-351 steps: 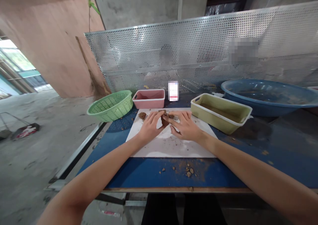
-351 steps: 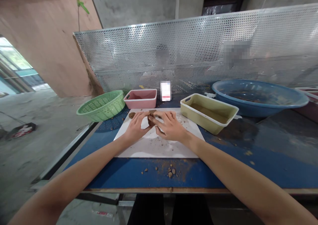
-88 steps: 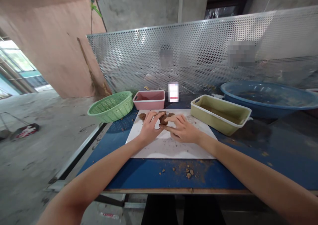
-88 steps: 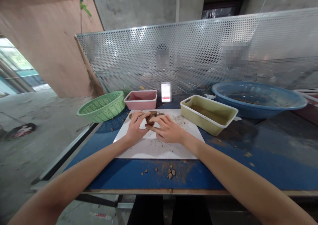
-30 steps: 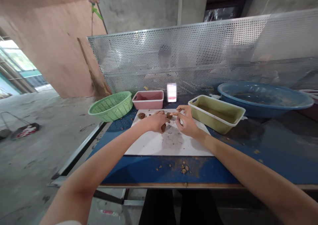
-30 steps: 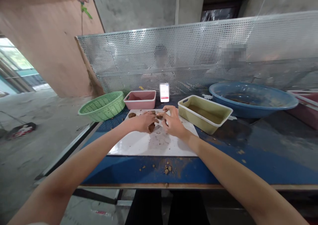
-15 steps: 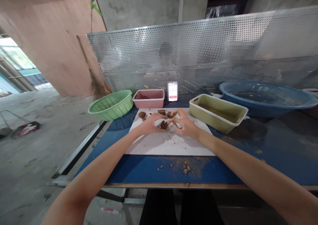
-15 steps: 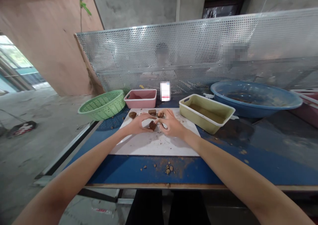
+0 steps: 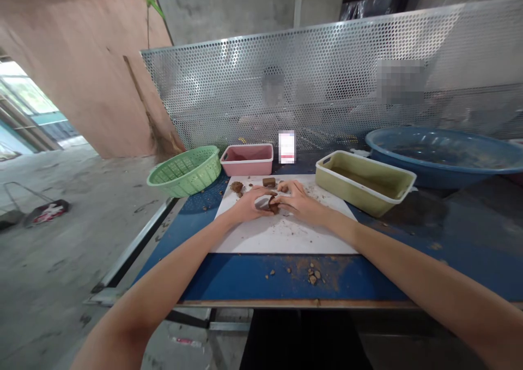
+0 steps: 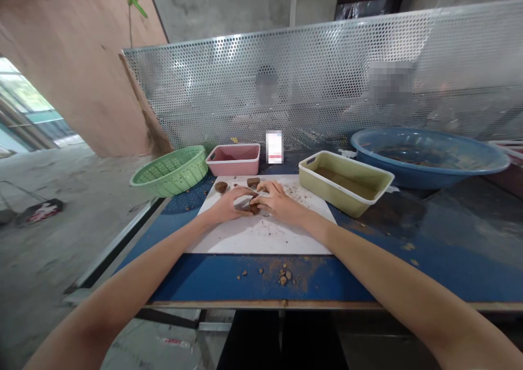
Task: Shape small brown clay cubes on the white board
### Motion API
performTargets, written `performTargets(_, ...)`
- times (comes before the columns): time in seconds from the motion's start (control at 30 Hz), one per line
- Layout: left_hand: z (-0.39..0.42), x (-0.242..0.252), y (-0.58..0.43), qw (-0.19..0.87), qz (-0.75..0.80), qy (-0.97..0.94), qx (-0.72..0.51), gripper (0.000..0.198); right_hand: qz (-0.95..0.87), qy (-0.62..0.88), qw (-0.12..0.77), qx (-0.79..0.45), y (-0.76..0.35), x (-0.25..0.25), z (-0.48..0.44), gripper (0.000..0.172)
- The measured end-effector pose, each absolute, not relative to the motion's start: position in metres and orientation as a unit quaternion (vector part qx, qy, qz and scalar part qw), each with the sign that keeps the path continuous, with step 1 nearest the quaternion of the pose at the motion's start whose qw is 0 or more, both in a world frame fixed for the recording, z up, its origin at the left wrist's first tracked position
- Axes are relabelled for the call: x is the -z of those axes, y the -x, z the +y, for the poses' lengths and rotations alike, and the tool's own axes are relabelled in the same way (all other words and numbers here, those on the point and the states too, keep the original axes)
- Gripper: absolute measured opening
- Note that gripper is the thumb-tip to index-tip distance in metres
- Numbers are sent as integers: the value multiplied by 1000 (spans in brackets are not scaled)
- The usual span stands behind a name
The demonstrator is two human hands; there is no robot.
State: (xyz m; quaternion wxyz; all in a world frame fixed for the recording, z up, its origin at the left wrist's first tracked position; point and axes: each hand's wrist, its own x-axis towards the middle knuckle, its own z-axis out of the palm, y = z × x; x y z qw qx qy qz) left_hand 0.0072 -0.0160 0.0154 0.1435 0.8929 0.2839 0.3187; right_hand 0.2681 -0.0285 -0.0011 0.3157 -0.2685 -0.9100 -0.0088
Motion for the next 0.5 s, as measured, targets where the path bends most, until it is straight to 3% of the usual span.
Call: performTargets(0.5,-12,-12,-11,217,282,-872,-336,45,-917,251,306,-41,-264,-1,-19,22)
